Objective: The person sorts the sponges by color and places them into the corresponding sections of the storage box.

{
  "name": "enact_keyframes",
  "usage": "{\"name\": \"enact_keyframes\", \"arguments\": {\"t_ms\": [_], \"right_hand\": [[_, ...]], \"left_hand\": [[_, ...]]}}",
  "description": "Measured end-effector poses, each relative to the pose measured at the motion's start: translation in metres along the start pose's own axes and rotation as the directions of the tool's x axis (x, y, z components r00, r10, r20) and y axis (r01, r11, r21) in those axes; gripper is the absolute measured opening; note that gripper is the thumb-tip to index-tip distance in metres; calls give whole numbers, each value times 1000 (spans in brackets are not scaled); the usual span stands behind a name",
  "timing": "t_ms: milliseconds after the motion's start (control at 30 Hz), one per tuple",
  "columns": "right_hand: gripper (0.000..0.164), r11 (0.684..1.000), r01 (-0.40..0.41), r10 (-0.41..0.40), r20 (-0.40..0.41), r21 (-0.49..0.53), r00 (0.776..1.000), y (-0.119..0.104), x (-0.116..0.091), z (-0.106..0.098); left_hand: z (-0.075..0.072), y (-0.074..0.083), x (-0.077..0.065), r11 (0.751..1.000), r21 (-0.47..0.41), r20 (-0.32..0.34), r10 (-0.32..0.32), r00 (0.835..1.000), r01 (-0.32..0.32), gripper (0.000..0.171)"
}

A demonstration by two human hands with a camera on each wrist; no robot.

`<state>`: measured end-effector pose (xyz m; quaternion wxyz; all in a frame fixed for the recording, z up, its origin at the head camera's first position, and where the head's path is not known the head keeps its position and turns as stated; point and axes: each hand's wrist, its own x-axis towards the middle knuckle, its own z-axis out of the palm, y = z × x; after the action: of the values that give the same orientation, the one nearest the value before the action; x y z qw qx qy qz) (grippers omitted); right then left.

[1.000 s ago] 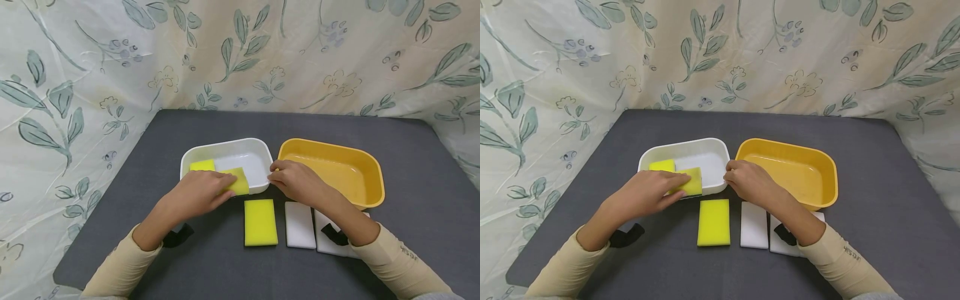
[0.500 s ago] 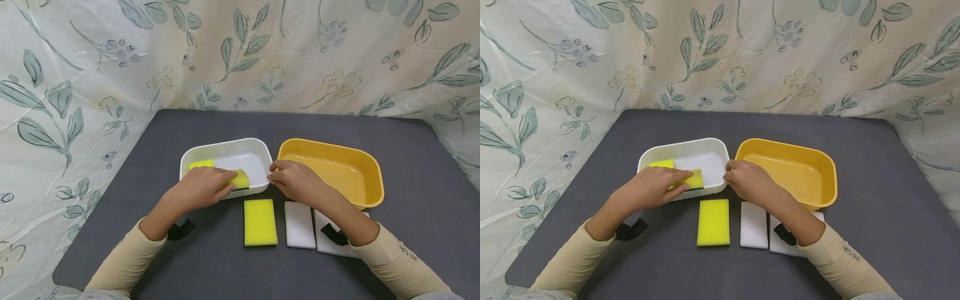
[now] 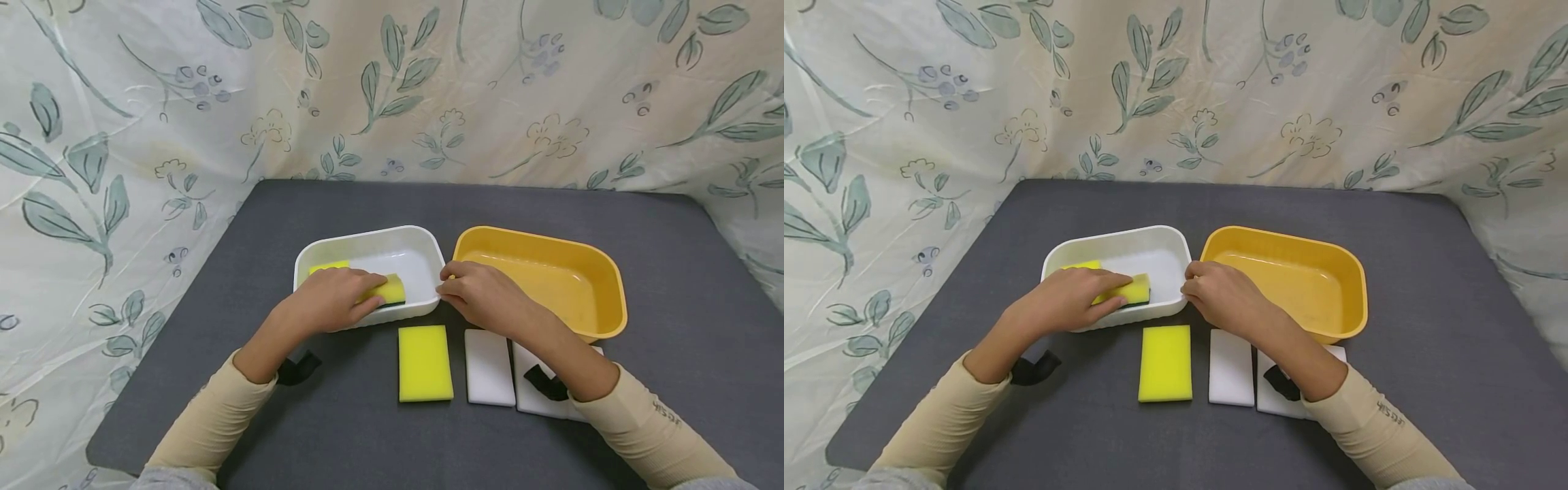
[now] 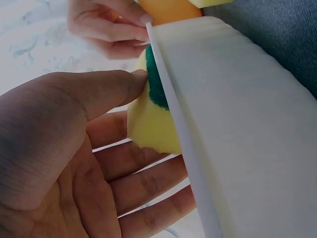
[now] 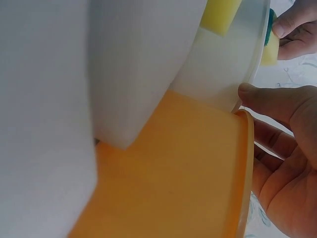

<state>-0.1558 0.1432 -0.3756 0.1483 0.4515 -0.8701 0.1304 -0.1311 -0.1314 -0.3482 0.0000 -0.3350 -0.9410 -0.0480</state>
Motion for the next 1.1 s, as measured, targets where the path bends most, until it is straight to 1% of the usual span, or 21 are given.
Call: {"name": "enact_keyframes", "arguments": {"t_ms": [167,567,833,1100], "right_hand": [[16,1000,-1,1,-1,4,1000,0,0,0],[15,1000,8,-8,-10,16,1000,0,-1,0],[17,1000,4,-4,-10,17,1000,0,-1,0],[18,1000,-7,7,-7,20,1000,0,0,0]], "left_hand": [[-1,-2,2,1000,-3,12,-5,1000,5,36],[2,-13,10,1000,30,39,7,999,-8,38],[9,-21,11,998,64,29,-8,1000,6,37],[11,-21,11,997,71,21,-31,999,29,41]]}}
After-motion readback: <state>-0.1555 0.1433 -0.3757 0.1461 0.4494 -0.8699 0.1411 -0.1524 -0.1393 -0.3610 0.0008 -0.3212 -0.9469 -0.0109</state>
